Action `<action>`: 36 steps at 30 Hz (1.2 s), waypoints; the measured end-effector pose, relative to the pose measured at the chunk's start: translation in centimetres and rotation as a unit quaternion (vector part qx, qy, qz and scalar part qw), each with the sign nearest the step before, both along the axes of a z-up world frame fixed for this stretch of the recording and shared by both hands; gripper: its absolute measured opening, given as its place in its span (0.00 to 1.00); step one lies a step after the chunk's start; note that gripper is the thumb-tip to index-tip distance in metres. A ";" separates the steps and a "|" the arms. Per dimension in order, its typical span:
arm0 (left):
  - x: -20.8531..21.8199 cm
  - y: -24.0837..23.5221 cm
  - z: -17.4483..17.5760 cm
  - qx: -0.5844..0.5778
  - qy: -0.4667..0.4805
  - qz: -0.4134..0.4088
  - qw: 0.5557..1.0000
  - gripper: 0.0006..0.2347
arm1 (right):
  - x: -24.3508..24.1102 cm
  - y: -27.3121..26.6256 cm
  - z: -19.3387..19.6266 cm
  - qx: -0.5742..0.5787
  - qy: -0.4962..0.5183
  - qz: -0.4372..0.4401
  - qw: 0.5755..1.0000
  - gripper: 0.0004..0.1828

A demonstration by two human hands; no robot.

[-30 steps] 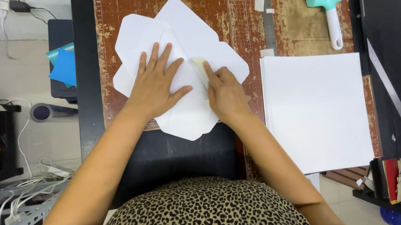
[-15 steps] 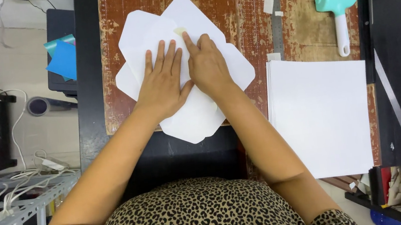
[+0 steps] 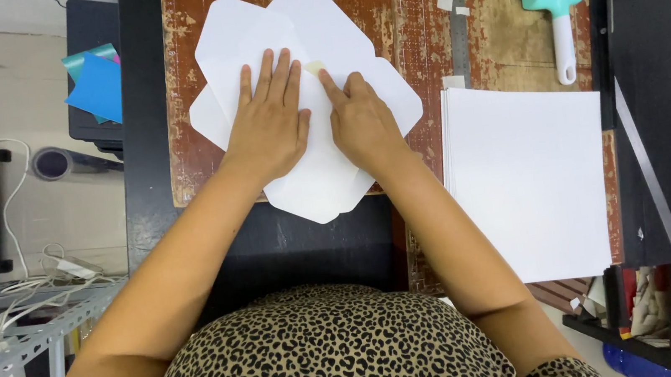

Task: Preparing paper for a cutting machine and folding the resulting cutout into an envelope

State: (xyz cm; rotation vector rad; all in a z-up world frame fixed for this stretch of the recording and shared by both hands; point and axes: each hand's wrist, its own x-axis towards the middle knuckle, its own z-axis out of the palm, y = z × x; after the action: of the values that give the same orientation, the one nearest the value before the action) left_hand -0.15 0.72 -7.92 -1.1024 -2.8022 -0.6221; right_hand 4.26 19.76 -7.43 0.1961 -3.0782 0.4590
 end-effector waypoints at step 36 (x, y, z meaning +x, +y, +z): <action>0.0 0.2 -0.1 -0.016 0.002 0.000 1.000 0.33 | 10.0 0.9 0.5 -0.023 0.062 0.026 0.997 0.29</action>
State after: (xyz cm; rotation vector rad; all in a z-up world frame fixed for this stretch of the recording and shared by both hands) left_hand -0.14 0.90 -8.03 -1.1081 -2.8197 -0.5760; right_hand 14.21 20.69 -6.93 0.2911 -2.9440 0.4977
